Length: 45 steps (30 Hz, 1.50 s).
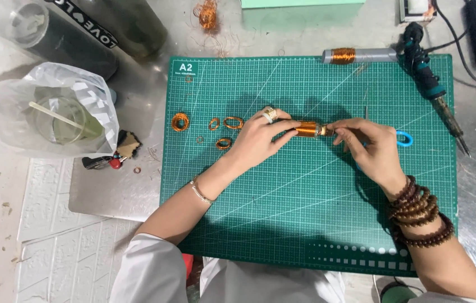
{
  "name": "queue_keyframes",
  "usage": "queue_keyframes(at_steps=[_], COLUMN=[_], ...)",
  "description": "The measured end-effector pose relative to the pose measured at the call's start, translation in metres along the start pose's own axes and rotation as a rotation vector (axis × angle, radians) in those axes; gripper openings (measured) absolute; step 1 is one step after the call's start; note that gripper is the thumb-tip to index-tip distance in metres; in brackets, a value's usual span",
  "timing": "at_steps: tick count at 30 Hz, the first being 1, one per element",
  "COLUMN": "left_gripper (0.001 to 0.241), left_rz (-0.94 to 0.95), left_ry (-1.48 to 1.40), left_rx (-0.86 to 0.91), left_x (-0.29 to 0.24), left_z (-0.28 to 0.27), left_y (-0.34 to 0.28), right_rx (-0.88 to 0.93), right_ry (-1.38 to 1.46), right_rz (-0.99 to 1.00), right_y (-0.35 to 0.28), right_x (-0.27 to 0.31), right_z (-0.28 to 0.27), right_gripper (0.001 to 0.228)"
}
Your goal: Winding thin copper wire around a small metal component and trimming the ends with scissors on a cutting mat.
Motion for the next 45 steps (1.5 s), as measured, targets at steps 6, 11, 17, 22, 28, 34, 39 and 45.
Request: queue_keyframes(at_steps=[6, 11, 17, 22, 28, 34, 39, 45], left_gripper=[0.011, 0.011, 0.011, 0.02, 0.019, 0.019, 0.019, 0.018], left_rz=[0.007, 0.001, 0.012, 0.103, 0.113, 0.109, 0.117, 0.122], left_ry=[-0.015, -0.027, -0.02, 0.057, 0.025, 0.029, 0.028, 0.038], left_rx=[0.006, -0.004, -0.012, -0.057, -0.079, -0.067, -0.069, -0.08], left_x=[0.002, 0.0, 0.001, 0.009, 0.009, 0.009, 0.01, 0.01], left_z=[0.0, -0.001, 0.001, 0.009, 0.009, 0.008, 0.009, 0.009], left_y=[0.002, 0.003, 0.002, -0.007, -0.006, -0.006, -0.006, -0.006], right_rx=[-0.004, -0.021, -0.038, -0.017, -0.05, -0.087, -0.13, -0.145], right_ry=[-0.013, 0.047, 0.029, -0.02, 0.026, 0.03, 0.041, 0.181], right_rz=[-0.028, 0.006, -0.009, 0.007, 0.03, 0.003, -0.031, 0.053], right_y=[0.004, 0.004, 0.005, 0.0, -0.001, 0.0, 0.0, -0.003], right_x=[0.004, 0.002, 0.005, 0.01, 0.01, 0.015, 0.016, 0.014], right_z=[0.002, 0.003, 0.001, -0.006, -0.01, -0.012, -0.017, -0.017], right_gripper=[0.008, 0.009, 0.009, 0.011, 0.007, 0.007, 0.009, 0.008])
Point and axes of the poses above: each hand's wrist, its own y-axis towards the middle knuckle, its own z-axis out of the palm, x = y × z, the point moved 2 cm from there along y, towards the middle knuckle, and after that the axes turned 14 degrees about -x, right-handed, at the moved point
